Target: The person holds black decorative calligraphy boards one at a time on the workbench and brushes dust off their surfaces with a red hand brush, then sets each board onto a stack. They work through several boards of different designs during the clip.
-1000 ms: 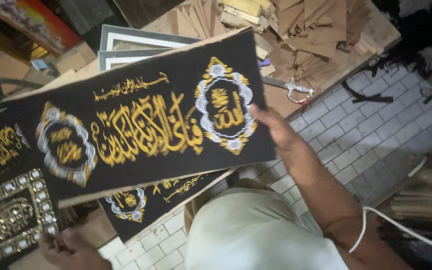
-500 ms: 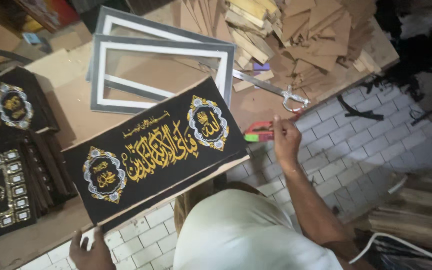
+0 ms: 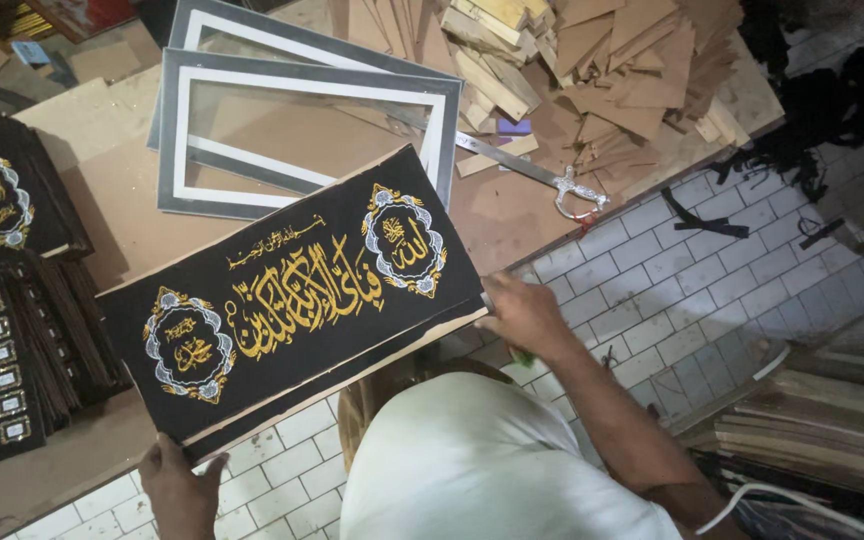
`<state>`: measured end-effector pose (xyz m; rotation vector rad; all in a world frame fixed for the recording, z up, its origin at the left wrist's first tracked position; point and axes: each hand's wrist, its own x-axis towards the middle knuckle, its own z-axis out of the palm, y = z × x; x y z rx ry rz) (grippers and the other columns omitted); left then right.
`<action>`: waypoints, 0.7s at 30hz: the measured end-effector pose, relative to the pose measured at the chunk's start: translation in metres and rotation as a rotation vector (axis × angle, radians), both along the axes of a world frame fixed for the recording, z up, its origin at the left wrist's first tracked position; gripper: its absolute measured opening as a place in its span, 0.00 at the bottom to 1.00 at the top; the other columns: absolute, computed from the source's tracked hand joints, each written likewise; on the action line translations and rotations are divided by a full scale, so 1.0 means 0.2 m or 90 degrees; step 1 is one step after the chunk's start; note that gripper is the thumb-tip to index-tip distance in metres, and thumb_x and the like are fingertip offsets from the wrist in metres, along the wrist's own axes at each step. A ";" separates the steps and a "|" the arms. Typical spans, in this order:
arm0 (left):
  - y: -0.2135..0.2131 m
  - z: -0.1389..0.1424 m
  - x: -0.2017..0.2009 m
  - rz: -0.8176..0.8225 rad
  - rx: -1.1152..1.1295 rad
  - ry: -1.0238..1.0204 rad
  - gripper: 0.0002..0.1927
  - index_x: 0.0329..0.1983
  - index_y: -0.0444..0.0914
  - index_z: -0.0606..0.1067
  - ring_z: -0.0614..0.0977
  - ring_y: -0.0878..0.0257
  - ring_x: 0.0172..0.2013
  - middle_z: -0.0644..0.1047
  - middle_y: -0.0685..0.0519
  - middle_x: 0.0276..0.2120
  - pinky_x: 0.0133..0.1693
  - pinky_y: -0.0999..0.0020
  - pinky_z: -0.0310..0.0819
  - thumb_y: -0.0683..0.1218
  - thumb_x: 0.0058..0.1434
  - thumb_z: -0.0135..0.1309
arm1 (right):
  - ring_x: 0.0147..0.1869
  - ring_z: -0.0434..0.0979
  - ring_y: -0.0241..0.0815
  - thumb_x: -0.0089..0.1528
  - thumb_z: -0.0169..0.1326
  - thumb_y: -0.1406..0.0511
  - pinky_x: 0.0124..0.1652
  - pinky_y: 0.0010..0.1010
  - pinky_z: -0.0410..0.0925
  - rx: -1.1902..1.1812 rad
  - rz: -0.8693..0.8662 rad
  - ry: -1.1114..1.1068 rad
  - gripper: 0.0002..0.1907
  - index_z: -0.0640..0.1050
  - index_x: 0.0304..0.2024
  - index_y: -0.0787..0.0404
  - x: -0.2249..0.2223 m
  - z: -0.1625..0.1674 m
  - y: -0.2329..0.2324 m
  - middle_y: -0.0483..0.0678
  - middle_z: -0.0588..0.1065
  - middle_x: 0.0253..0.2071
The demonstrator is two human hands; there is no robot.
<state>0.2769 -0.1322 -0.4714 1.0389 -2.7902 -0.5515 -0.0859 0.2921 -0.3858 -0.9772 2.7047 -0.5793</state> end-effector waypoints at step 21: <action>0.07 0.02 0.02 0.170 -0.078 -0.115 0.33 0.44 0.33 0.80 0.80 0.45 0.41 0.79 0.42 0.36 0.44 0.51 0.75 0.60 0.44 0.76 | 0.39 0.80 0.48 0.50 0.67 0.58 0.36 0.40 0.73 0.081 0.026 0.127 0.14 0.80 0.29 0.60 0.12 -0.24 -0.03 0.47 0.77 0.35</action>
